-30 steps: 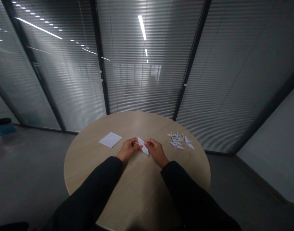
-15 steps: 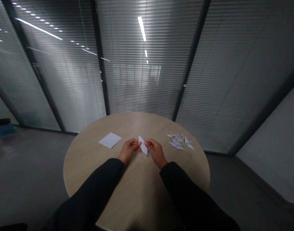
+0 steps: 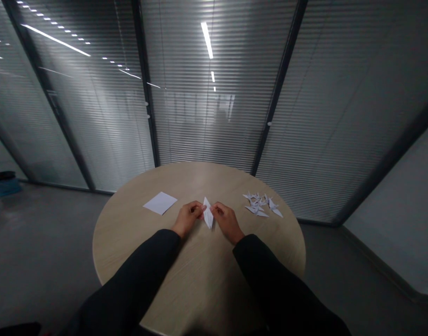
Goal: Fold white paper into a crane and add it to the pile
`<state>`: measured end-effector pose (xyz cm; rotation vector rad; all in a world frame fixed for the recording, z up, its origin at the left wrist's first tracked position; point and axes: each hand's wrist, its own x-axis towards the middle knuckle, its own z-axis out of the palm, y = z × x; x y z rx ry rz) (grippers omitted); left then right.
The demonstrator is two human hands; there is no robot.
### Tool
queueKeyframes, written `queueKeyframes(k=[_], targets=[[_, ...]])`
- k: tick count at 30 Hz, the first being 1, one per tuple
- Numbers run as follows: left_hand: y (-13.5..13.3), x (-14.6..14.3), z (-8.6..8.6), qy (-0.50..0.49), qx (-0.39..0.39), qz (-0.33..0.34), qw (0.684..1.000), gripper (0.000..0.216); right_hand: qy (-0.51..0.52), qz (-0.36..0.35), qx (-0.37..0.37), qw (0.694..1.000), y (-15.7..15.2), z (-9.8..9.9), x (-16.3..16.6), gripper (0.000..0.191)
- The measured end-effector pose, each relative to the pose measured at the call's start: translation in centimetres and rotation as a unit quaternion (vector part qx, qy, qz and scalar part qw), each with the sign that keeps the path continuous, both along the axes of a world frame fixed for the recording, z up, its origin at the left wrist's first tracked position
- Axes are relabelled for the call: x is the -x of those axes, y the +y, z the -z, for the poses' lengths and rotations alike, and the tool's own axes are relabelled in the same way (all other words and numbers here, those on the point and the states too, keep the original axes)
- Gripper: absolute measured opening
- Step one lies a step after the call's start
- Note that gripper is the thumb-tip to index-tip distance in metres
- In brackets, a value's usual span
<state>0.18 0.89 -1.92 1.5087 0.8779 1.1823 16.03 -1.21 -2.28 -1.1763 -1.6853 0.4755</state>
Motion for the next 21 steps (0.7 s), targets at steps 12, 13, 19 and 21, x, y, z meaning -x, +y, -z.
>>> queueKeyframes(k=[12, 13, 19, 21], targets=[[-0.01, 0.06, -0.35, -0.092, 0.063, -0.023, 0.994, 0.044, 0.066, 0.026, -0.044, 0.997, 0.14, 0.39, 0.26, 0.016], [0.02, 0.06, -0.32, -0.097, 0.060, -0.022, 0.993, 0.043, 0.051, 0.028, -0.061, 0.996, 0.19, 0.45, 0.23, 0.012], [0.24, -0.08, -0.07, -0.102, 0.051, -0.020, 0.993, 0.041, 0.003, 0.052, -0.095, 0.994, 0.62, 0.86, -0.06, 0.007], [0.39, -0.06, 0.08, -0.095, 0.044, -0.024, 0.994, 0.040, -0.003, 0.055, -0.095, 0.994, 0.66, 0.89, -0.07, 0.006]])
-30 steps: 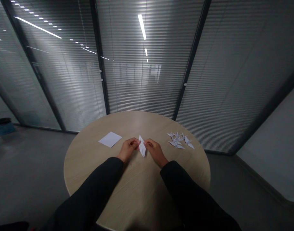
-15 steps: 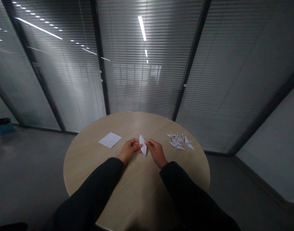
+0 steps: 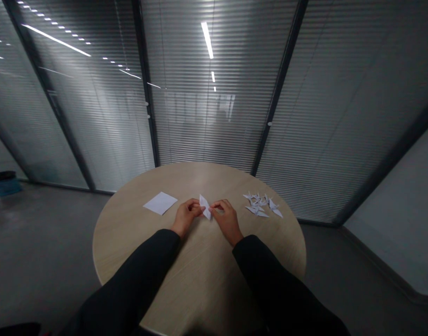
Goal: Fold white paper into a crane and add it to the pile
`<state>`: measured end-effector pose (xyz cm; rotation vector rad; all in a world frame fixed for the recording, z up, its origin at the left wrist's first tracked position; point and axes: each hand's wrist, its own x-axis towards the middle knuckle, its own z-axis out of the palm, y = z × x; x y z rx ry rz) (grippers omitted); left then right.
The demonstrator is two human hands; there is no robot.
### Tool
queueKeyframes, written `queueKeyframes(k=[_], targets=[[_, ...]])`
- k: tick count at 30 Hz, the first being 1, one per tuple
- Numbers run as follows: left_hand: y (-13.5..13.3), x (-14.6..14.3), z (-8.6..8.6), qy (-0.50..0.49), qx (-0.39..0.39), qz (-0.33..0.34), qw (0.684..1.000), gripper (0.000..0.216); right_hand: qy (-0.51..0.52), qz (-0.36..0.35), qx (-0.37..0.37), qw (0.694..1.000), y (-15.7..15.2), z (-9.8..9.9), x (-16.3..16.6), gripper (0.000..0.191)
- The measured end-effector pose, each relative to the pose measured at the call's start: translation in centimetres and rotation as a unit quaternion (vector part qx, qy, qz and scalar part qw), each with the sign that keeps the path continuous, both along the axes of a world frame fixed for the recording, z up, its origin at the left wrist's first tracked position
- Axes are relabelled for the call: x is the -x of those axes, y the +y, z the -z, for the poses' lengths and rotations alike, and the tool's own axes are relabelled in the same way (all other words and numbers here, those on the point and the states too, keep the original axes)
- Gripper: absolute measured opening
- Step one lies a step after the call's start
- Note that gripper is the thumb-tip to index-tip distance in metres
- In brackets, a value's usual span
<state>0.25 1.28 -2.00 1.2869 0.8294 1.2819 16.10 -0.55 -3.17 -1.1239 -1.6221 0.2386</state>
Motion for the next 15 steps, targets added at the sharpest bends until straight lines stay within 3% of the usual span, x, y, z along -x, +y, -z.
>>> queueKeyframes(k=[11, 15], targets=[[0.12, 0.08, 0.33, 0.031, -0.032, 0.010, 0.999, 0.035, -0.003, -0.037, -0.004, 0.999, -0.18, -0.09, 0.24, 0.004], [0.05, -0.04, 0.42, 0.048, -0.052, 0.001, 0.998, 0.033, -0.013, -0.015, -0.015, 1.000, -0.05, -0.04, 0.25, 0.003]])
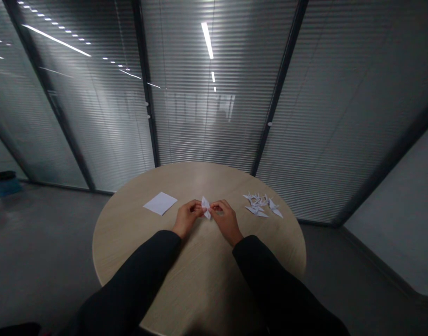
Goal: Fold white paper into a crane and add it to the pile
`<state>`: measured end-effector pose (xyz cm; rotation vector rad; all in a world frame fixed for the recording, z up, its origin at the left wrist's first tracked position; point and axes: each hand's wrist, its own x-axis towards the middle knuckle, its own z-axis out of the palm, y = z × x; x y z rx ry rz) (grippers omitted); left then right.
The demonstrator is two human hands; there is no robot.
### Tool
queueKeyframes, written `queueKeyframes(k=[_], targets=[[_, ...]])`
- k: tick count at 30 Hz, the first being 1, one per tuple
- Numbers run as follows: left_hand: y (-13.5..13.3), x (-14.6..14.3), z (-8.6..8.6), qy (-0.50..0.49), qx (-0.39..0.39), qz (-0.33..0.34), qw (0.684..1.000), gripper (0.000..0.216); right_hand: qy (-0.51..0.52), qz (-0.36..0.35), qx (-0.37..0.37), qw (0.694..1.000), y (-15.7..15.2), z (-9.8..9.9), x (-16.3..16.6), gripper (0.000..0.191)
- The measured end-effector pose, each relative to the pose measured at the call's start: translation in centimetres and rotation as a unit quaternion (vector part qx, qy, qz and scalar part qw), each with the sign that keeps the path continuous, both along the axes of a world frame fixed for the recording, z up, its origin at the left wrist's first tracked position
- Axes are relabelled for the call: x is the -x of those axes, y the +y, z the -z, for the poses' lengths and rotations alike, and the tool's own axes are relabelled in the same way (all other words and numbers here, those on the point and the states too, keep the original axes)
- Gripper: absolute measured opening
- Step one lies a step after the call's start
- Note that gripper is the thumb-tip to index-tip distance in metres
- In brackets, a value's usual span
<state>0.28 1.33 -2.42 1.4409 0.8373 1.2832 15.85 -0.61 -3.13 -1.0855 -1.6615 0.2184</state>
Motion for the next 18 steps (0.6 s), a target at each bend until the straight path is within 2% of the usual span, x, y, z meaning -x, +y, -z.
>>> queueKeyframes(k=[7, 10, 14, 18], targets=[[-0.1, -0.3, 0.5, 0.077, -0.052, -0.029, 0.995, 0.028, -0.061, 0.072, -0.034, 0.995, -0.4, -0.3, 0.3, 0.006], [-0.1, -0.3, 0.4, 0.061, -0.030, -0.036, 0.997, 0.026, -0.134, 0.094, -0.074, 0.984, -0.8, -0.4, 0.5, 0.006], [-0.4, -0.5, 0.0, 0.005, 0.018, -0.023, 1.000, 0.022, -0.234, 0.123, -0.147, 0.953, -1.4, -0.9, 0.7, 0.008], [-0.9, -0.8, -0.6, -0.048, 0.069, -0.012, 0.996, 0.020, -0.292, 0.144, -0.178, 0.929, -1.8, -1.2, 0.9, 0.013]])
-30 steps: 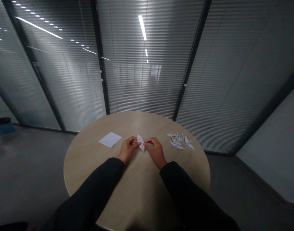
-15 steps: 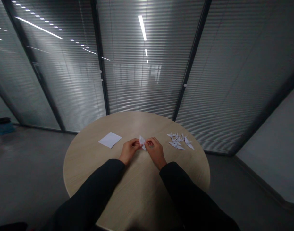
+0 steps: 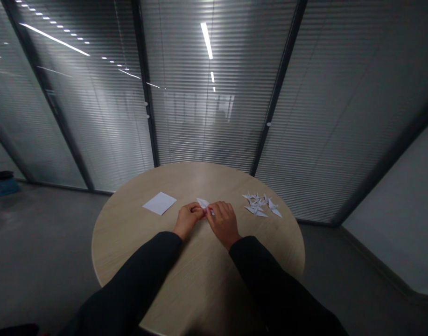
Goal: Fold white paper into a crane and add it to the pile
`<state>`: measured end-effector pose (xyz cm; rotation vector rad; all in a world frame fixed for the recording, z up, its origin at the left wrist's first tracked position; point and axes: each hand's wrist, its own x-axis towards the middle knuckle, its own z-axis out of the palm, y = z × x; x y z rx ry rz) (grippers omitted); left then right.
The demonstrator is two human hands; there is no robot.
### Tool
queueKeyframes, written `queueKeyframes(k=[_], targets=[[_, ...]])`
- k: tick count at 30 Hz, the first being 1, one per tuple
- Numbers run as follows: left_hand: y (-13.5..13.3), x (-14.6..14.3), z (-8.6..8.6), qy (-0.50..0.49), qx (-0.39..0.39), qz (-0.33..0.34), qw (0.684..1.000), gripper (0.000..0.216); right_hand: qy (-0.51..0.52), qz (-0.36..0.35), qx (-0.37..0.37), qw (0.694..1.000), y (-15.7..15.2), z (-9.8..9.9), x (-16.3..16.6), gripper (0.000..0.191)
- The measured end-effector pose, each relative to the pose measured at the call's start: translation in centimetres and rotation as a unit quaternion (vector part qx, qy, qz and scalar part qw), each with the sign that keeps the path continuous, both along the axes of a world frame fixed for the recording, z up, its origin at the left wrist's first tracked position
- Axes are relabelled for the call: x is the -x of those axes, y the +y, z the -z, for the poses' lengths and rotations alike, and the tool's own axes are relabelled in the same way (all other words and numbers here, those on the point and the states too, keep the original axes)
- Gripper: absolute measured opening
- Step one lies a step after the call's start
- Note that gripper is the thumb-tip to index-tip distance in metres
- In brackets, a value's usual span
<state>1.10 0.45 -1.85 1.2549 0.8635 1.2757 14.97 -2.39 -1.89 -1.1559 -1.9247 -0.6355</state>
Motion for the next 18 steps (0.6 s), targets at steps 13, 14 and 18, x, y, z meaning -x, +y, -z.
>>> queueKeyframes(k=[13, 14, 18], targets=[[-0.6, 0.1, -0.8, -0.096, 0.056, 0.047, 0.993, 0.024, -0.036, -0.014, -0.024, 0.999, 0.0, -0.1, -0.5, 0.019], [-0.6, 0.2, -0.9, -0.103, 0.056, 0.046, 0.992, 0.027, -0.039, -0.016, -0.024, 0.999, 0.0, -0.1, -0.5, 0.019], [-0.9, 0.4, -1.5, -0.102, 0.054, 0.029, 0.993, 0.035, -0.055, -0.035, -0.025, 0.998, -0.2, -0.3, -0.2, 0.022]])
